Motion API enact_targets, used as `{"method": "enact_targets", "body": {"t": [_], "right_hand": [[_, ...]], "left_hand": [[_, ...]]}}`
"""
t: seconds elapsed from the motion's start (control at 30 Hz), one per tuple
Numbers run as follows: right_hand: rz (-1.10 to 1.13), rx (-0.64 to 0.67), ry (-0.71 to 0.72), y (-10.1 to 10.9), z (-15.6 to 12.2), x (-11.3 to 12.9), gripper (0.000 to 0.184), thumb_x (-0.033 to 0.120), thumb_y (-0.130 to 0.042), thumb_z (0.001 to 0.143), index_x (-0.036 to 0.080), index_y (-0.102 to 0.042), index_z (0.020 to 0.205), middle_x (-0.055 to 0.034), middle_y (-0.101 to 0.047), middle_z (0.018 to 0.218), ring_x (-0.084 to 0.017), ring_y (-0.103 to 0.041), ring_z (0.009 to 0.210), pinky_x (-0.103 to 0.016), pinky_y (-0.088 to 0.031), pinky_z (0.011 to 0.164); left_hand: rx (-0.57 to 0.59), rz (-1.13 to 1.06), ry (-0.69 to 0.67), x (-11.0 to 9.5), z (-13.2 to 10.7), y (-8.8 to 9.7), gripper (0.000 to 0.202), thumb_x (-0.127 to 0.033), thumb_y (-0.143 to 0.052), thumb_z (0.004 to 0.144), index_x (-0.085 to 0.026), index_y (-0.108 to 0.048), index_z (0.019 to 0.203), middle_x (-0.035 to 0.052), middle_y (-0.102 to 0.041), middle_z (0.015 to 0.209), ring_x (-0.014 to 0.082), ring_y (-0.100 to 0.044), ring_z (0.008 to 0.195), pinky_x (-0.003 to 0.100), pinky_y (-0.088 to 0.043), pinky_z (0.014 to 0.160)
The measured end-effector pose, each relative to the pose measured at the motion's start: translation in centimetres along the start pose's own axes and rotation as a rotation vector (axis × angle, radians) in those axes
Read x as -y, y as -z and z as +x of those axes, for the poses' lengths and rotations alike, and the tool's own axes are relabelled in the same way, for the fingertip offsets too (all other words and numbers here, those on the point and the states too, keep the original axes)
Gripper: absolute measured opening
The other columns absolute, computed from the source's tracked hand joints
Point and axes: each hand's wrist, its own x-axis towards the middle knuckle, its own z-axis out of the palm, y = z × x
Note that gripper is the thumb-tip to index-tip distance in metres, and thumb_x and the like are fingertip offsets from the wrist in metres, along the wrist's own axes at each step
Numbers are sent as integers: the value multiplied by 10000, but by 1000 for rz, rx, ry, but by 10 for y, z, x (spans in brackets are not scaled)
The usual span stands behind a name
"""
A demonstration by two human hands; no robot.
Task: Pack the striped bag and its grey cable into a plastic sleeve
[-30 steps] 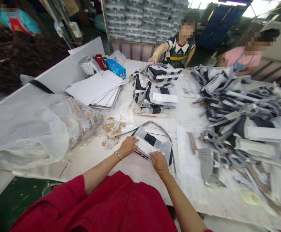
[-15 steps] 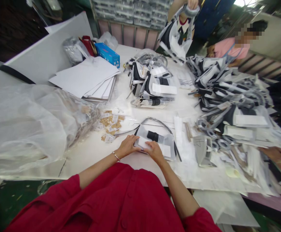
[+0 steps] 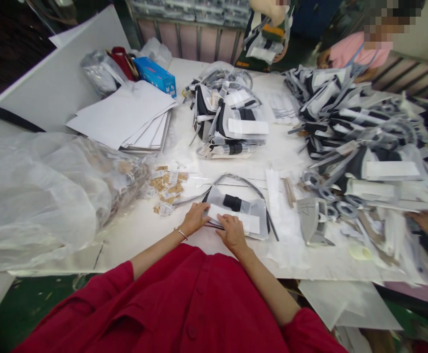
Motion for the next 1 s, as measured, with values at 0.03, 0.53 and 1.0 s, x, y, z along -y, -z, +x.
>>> {"method": "enact_targets", "body": {"t": [0.03,0.53,1.0], "right_hand": [[-22,-3,13,0,-2,3,559,349,-655,848,285,-494,1380,-95,-595,1232,-274,-493,1020,-388,-388,816],[60,-207,-78,-19,-3,10,435,277,-627,869,274,-568,1300,-77,-634,1112,-257,-468,965,-395,-314,787],[8,-274,-64,-29,0,10,401,256,-685,826,264,-604,1218,-57,-646,1080,-239,-482,929,-379,-304,755]], "left_hand": [[-27,43,-28,-3,-1,-1,373,-233,-581,871,-212,-524,1239,80,-580,1226,253,-509,1112,375,-463,911],[32,413,-641,14,2,-13,358,-115,-397,975,-165,-480,1320,130,-583,1297,232,-515,1236,363,-436,909],[-133,173,-439,17,-17,-32,436,-179,-598,863,-225,-507,1286,113,-551,1326,268,-493,1246,448,-412,1013]]}}
